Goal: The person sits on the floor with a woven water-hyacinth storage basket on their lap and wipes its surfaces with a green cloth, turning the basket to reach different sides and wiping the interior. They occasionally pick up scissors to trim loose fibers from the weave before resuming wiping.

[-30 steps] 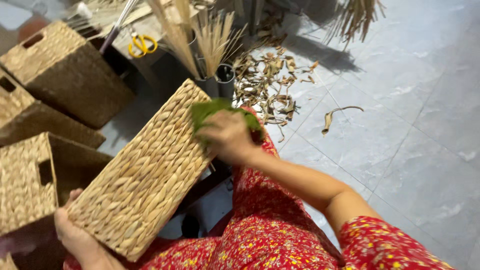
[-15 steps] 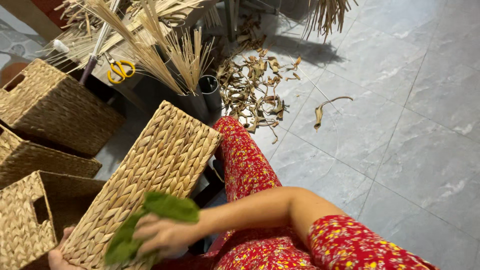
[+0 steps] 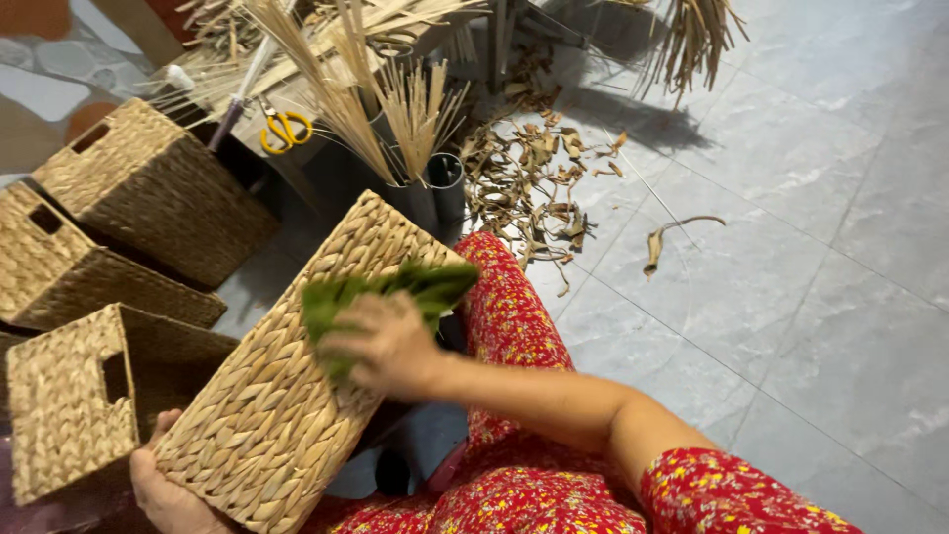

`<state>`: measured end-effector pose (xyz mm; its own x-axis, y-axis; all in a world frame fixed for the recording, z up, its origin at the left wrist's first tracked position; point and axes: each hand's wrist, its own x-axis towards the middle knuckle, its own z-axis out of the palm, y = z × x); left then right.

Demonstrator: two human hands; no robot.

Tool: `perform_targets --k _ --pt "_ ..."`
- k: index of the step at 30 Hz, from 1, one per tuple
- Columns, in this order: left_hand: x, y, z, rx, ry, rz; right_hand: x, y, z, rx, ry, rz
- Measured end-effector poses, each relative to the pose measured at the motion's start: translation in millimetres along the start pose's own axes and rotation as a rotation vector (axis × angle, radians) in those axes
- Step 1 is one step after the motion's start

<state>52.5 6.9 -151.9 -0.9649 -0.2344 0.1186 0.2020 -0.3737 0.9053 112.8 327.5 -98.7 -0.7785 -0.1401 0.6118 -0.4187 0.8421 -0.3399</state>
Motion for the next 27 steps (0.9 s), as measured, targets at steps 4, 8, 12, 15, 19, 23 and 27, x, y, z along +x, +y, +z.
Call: perform_targets --k 4,8,12,15,19,23,27 --pt "2.4 13.9 0.7 0.363 -0.048 0.043 -16.7 -94.5 26.6 0.193 -0.264 -0.248" --pt "0.1 11.5 -1.8 0.0 -0.049 -0.085 -15.5 -121.3 52.8 0.203 -0.44 -0.431" --pt "-0.2 10.0 -7.2 0.143 -0.048 -0.025 -2.7 -70.9 59.9 0.293 -0.352 -0.438" --pt "5.0 10.9 -8.2 0.155 -0.094 0.081 7.0 -9.5 39.3 0.118 -0.11 -0.44" --pt "6.9 11.7 -8.7 0.119 -0.057 0.052 30.7 50.4 -2.1 -0.085 0.083 -0.213" --pt "5.0 10.7 -12.4 0.114 -0.053 0.046 37.9 64.3 -19.6 -0.212 0.069 0.019" --pt "7.6 13.4 -14.3 0.12 -0.075 0.061 23.8 14.1 5.9 -0.167 0.068 -0.019"
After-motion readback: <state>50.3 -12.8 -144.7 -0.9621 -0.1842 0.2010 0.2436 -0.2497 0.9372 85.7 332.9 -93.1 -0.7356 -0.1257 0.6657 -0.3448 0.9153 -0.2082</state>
